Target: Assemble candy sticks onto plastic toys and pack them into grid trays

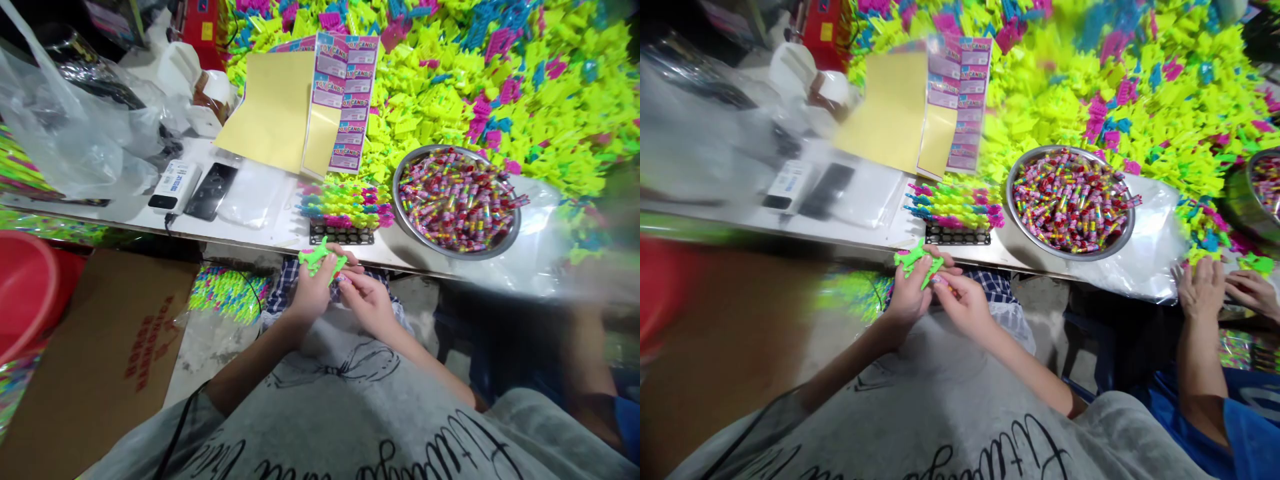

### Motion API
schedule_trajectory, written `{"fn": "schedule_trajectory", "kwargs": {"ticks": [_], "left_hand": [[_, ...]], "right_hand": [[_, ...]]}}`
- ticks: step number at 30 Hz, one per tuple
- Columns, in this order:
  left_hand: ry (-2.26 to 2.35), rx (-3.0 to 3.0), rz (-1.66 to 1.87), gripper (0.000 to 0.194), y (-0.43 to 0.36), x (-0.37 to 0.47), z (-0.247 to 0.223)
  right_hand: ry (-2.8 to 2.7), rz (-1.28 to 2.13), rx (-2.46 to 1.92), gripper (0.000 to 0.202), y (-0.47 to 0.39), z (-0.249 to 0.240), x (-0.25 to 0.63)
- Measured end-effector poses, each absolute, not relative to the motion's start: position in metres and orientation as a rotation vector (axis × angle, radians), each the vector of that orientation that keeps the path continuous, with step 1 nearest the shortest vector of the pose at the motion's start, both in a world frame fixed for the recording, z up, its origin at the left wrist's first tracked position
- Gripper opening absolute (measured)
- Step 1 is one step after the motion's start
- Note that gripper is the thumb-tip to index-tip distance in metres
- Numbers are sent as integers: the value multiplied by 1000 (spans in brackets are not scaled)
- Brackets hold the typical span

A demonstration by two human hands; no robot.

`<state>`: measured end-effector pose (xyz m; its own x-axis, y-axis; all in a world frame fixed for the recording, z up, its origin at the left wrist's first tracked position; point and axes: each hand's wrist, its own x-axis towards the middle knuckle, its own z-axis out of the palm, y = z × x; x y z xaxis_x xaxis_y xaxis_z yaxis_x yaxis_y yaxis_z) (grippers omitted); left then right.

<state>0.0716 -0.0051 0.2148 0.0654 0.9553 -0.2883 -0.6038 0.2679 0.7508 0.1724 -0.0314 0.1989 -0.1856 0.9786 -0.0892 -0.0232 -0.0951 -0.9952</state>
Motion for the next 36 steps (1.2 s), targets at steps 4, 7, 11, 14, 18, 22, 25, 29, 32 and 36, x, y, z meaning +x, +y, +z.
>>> {"fn": "schedule_trajectory", "kwargs": {"ticks": [4,7,11,14,18,22,25,29,32,36], "left_hand": [[844,628,1246,16,-6,67,202],[838,687,1235,16,-6,65,193],[833,712,1190,17,-3,65,188],[876,752,1189,17,1,58,187],[831,801,1167,39,4,37,188],[1011,801,1102,39,4,21,191],[1195,814,1082,21,2,21,192],[1227,892,1104,15,-3,23,187],[1270,968,1078,19,-7,16,178],[1315,1144,1072,25,-11,3,163]], "right_hand": [[-1251,1470,-1155,28,-30,203,169],[-1243,1491,-1150,28,-31,205,169],[-1234,1518,-1159,25,-28,202,170],[-1067,1770,-1051,24,-21,195,169],[-672,2231,-696,28,-11,186,169],[-481,2453,-531,28,-11,183,169],[-405,2458,-539,26,-15,180,167],[-405,2461,-662,25,-21,174,161],[-534,2330,-841,32,-27,169,156],[-945,1872,-1114,23,-32,157,156]]}}
